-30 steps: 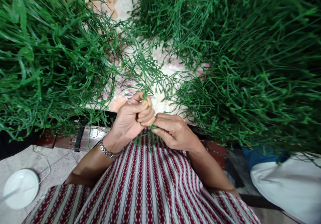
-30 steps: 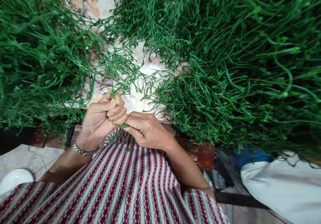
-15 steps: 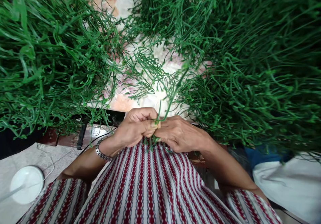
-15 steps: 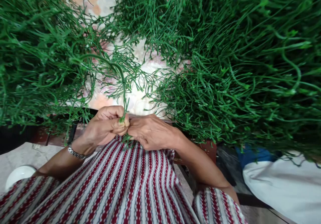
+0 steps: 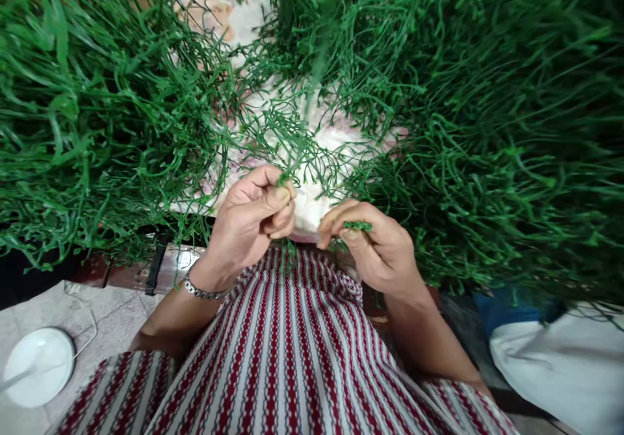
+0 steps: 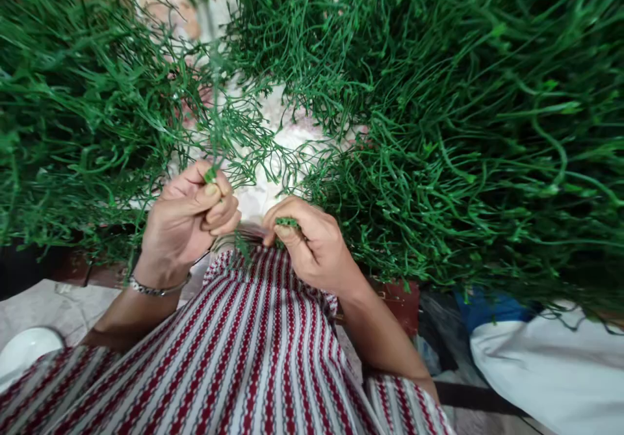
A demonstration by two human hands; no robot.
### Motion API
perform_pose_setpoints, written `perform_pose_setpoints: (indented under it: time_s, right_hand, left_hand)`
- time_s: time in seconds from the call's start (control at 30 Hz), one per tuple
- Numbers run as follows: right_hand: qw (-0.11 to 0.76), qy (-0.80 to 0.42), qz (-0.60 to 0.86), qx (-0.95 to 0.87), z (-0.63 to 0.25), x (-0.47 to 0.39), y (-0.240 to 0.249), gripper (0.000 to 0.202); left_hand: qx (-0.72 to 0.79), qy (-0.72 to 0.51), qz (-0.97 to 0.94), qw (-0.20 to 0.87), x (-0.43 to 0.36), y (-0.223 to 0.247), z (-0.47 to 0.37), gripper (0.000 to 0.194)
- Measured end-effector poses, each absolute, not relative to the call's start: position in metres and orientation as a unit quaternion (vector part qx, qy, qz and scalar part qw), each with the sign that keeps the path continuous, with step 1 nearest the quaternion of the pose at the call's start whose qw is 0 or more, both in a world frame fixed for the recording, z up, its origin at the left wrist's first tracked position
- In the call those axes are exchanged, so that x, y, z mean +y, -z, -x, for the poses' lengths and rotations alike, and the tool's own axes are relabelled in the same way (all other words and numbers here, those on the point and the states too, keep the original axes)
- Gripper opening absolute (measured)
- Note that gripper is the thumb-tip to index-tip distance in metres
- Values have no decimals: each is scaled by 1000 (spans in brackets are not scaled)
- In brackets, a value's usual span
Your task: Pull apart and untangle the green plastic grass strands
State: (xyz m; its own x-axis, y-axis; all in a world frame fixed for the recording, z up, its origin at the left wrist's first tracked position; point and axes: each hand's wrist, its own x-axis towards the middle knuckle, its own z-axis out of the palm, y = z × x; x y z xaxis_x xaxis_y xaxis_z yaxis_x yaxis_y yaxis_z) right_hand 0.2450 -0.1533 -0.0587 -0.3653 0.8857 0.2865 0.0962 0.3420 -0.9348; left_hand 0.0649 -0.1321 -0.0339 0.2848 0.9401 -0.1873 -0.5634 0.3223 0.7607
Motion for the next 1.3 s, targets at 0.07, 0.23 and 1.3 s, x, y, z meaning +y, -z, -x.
perform_pose_setpoints:
  time_s: [0.07,0.23,1.3]
  right_hand:
    - [427,-459,403,-666,-241,-156,61,12]
    - [403,-470,443,-648,-229,-158,67,30]
    - [452,-507,451,-579,-220,-151,66,13]
  left_hand:
    - [312,-523,-293,737,-128,29,-65,12]
    - [276,-553,-279,735,-122,19,-72,15]
    - [259,-569,-225,747,-98,19,-94,17]
